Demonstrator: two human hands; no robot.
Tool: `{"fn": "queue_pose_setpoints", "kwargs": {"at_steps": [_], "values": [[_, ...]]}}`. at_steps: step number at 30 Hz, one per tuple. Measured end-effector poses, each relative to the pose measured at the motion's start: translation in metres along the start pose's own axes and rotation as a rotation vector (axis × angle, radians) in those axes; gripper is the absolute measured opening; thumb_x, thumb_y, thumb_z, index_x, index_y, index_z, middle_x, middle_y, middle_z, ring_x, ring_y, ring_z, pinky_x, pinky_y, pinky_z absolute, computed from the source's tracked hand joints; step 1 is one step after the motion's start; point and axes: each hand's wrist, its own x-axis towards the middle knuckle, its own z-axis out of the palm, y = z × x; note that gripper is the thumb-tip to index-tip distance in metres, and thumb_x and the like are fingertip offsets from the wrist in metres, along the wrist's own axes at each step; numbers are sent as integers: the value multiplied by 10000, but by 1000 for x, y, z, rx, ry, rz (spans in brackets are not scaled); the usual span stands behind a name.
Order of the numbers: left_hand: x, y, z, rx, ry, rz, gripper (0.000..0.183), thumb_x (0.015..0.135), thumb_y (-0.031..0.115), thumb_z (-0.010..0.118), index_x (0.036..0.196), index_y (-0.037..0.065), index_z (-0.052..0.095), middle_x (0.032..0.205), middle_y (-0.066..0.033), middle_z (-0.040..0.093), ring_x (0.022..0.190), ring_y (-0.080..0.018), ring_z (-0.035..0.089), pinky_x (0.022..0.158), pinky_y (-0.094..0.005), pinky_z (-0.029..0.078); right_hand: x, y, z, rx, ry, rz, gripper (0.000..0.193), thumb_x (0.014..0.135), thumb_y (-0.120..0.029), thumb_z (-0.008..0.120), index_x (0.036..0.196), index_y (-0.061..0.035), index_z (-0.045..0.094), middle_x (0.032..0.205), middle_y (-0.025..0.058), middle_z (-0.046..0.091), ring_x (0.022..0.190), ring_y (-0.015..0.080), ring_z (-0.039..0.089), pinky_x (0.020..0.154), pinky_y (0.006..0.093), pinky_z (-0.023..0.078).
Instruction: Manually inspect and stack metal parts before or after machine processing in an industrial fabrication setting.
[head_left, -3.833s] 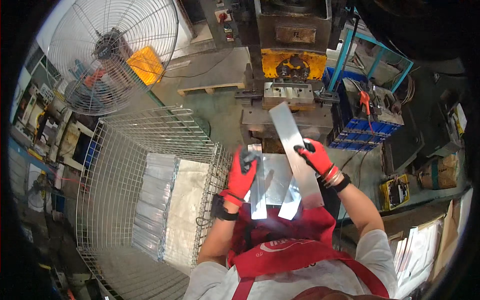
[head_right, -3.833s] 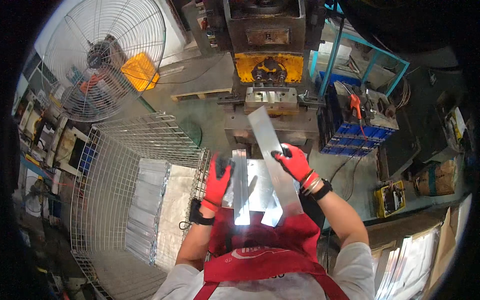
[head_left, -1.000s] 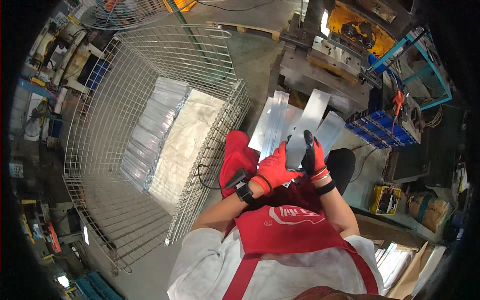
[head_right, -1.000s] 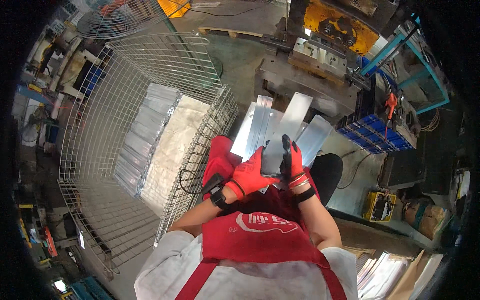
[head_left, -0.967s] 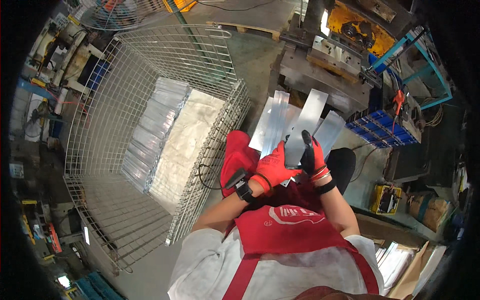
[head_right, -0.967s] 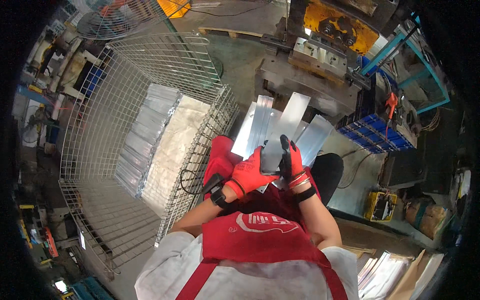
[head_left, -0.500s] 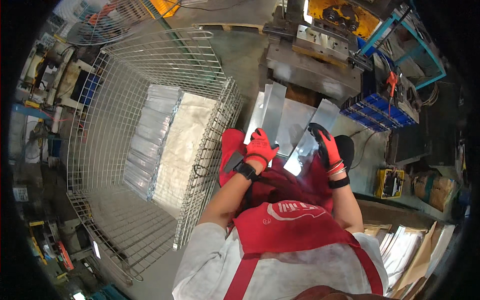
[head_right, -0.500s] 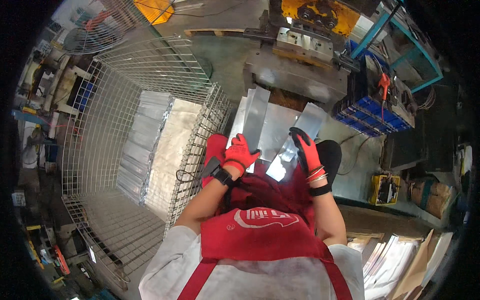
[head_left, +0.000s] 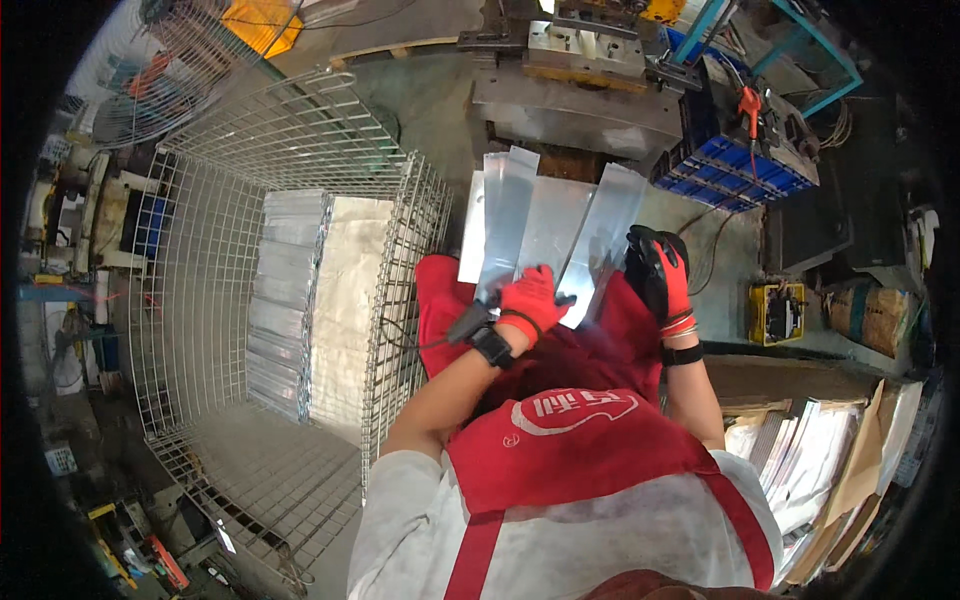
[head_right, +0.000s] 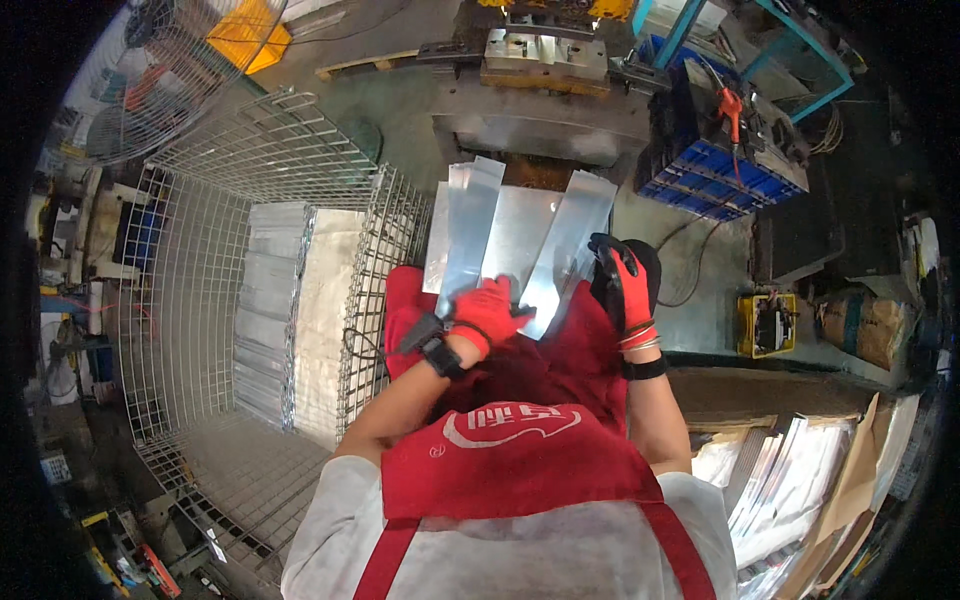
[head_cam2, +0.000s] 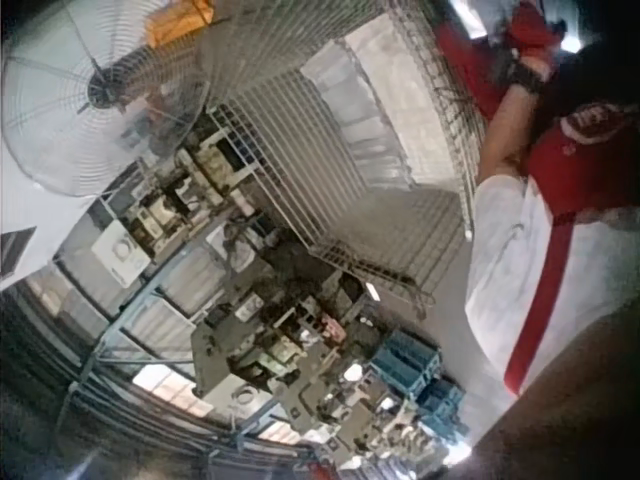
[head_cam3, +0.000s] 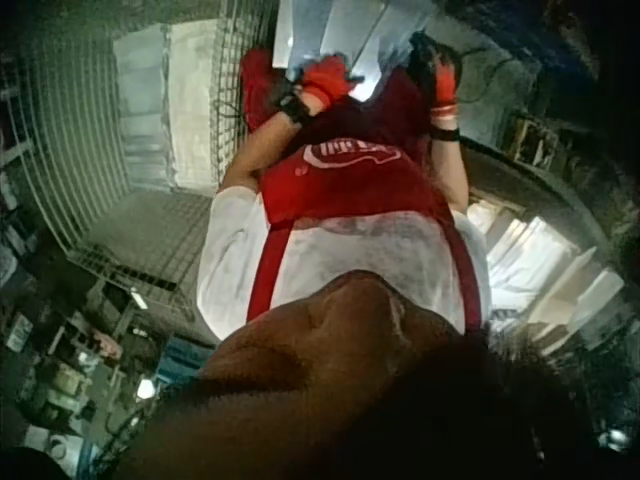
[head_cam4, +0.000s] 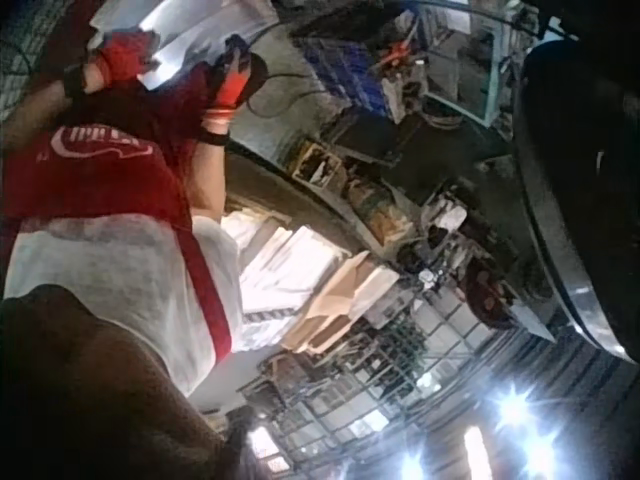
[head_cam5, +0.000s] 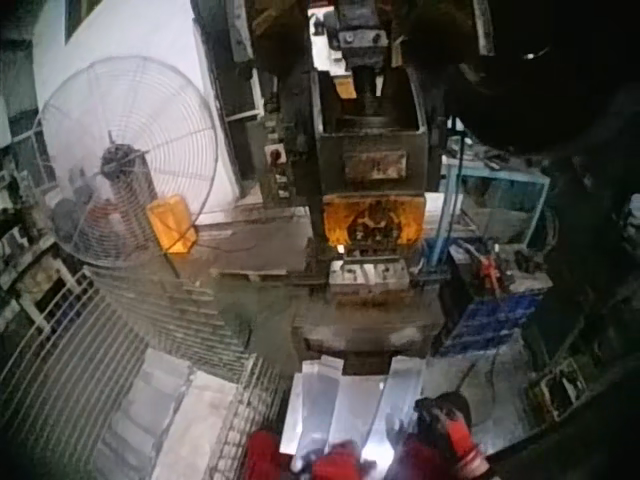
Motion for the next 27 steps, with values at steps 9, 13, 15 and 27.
{"fn": "queue_pose_setpoints", "kwargs": {"at_steps": [9, 13, 15, 27], "values": [[21, -2, 51, -68, 23, 115, 531, 656, 410, 602, 947, -3, 436, 812, -167, 588, 750, -280, 589, 663, -363, 457, -1, -3, -6, -264, 91, -292, 235, 821, -171, 470, 946, 3, 569, 849, 77, 595, 769, 157, 545, 685, 275, 424], [15, 4, 31, -15, -105, 82, 620, 625, 462, 624, 977, -2, 410, 834, -163, 589, 784, -278, 588, 663, -361, 461, -9, -11, 1, 535, 71, 238, 252, 836, -190, 459, 943, 7, 571, 889, 86, 595, 828, 158, 543, 736, 253, 410], [17, 12, 31, 57, -209, 70, 658, 608, 483, 633, 989, -2, 403, 850, -164, 589, 810, -278, 584, 662, -368, 461, -7, -18, 0, 329, 22, 91, 267, 841, -206, 455, 959, 5, 567, 902, 80, 592, 832, 154, 542, 730, 251, 415], [8, 8, 22, -464, 58, 188, 403, 689, 318, 596, 937, 30, 464, 792, -155, 569, 725, -301, 559, 643, -387, 441, -6, 1, 11, 152, 56, -2, 276, 835, -177, 467, 1038, 3, 524, 886, 64, 584, 765, 115, 532, 684, 209, 416]]}}
